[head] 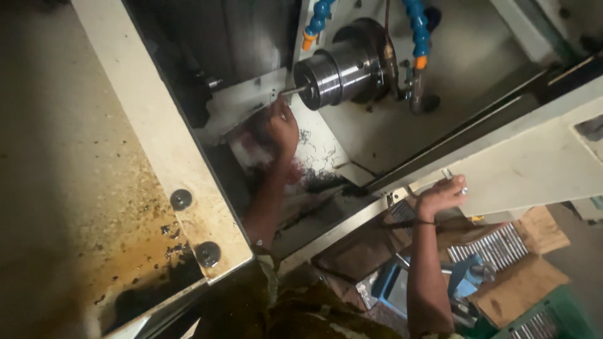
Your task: The person inspects cylindrical metal rods by holding them in both hands, rotating them, and comparing them. They open a machine door to briefly place a rod inside, then close it and continue handling the rods.
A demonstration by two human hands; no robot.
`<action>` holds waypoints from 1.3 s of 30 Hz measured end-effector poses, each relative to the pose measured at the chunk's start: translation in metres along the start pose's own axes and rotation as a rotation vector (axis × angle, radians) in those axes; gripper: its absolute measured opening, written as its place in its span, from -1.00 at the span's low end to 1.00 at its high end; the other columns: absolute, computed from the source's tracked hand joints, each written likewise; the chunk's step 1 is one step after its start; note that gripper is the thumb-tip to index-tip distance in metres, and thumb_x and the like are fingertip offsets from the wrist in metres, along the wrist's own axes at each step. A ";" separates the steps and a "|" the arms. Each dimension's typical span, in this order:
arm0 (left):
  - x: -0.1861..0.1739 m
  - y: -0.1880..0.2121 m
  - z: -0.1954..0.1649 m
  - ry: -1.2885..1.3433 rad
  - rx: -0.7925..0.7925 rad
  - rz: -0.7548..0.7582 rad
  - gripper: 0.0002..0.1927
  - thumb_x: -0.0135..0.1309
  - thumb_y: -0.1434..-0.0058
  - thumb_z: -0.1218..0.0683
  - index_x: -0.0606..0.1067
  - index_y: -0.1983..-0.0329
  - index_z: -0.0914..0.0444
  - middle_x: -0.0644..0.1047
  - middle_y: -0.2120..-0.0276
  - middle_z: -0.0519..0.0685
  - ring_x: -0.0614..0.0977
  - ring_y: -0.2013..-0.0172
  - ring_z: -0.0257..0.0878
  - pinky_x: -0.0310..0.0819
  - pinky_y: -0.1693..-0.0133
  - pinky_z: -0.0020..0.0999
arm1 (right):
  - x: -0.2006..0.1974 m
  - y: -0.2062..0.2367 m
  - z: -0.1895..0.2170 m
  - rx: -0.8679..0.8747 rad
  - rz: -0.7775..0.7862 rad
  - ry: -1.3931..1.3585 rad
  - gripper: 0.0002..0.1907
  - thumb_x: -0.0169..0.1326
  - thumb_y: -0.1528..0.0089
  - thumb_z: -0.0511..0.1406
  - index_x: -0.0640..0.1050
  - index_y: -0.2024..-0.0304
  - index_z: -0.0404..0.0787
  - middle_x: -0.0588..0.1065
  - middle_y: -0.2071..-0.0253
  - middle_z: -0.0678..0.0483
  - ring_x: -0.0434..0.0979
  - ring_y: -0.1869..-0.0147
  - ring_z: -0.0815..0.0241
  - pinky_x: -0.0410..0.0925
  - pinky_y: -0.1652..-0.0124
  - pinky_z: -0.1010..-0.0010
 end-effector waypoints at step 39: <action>0.002 0.008 -0.002 0.082 -0.029 0.021 -0.67 -0.02 -0.43 0.12 0.53 -0.18 0.35 0.62 0.04 0.27 0.69 0.06 0.14 0.59 0.06 -0.12 | 0.001 -0.007 -0.009 -0.066 -0.023 0.058 -0.52 -0.06 -0.41 -0.14 0.18 0.58 -0.11 0.12 0.64 0.26 0.01 0.59 0.37 -0.11 0.55 0.43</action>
Point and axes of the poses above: each hand's wrist, its own y-axis away from the middle knuckle, its own x-axis out of the palm, z = x × y, the point moved 5 cm from there along -y, towards the middle knuckle
